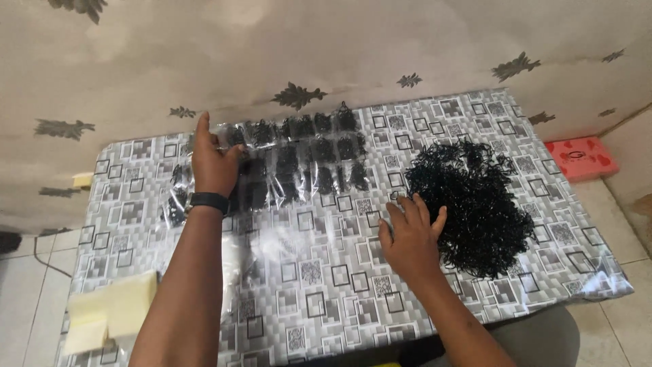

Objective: The person picks up small black plastic items from a large pile on a table and places them into small clear plastic bags.

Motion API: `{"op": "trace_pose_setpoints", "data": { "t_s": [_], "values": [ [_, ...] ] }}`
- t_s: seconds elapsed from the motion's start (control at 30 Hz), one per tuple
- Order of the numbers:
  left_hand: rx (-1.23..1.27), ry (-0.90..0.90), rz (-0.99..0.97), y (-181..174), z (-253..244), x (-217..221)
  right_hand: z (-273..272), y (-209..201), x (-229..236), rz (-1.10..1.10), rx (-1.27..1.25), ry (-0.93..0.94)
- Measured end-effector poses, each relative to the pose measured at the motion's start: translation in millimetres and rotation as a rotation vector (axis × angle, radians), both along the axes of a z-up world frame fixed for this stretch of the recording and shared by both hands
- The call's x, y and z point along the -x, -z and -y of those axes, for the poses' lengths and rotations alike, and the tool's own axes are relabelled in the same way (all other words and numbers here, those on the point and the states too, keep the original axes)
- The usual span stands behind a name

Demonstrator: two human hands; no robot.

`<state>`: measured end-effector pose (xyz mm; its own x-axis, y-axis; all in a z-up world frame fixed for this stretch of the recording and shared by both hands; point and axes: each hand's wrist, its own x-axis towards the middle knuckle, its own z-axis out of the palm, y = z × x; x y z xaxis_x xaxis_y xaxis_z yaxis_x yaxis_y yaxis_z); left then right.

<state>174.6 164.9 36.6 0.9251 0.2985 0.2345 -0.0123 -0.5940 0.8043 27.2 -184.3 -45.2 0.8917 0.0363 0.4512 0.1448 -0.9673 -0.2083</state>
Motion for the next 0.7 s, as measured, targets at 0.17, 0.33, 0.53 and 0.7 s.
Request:
{"op": "trace_pose_setpoints", "data": {
  "t_s": [0.17, 0.33, 0.53, 0.7],
  "values": [
    [-0.183, 0.014, -0.042, 23.3, -2.7, -35.1, -1.2, 2.1, -2.9, 0.051, 0.049, -0.001],
    [-0.493, -0.1, -0.061, 38.4, 0.9, -37.3, -2.8, -3.1, -3.7, 0.102, 0.101, -0.01],
    [-0.653, -0.111, 0.157, 46.8, 11.1, -3.1, -3.8, -4.1, -5.0, 0.186, 0.165, 0.107],
    [-0.396, 0.175, 0.266, 13.3, 52.5, 100.4, -10.3, -19.5, -5.1, 0.114, 0.142, -0.089]
  ]
}}
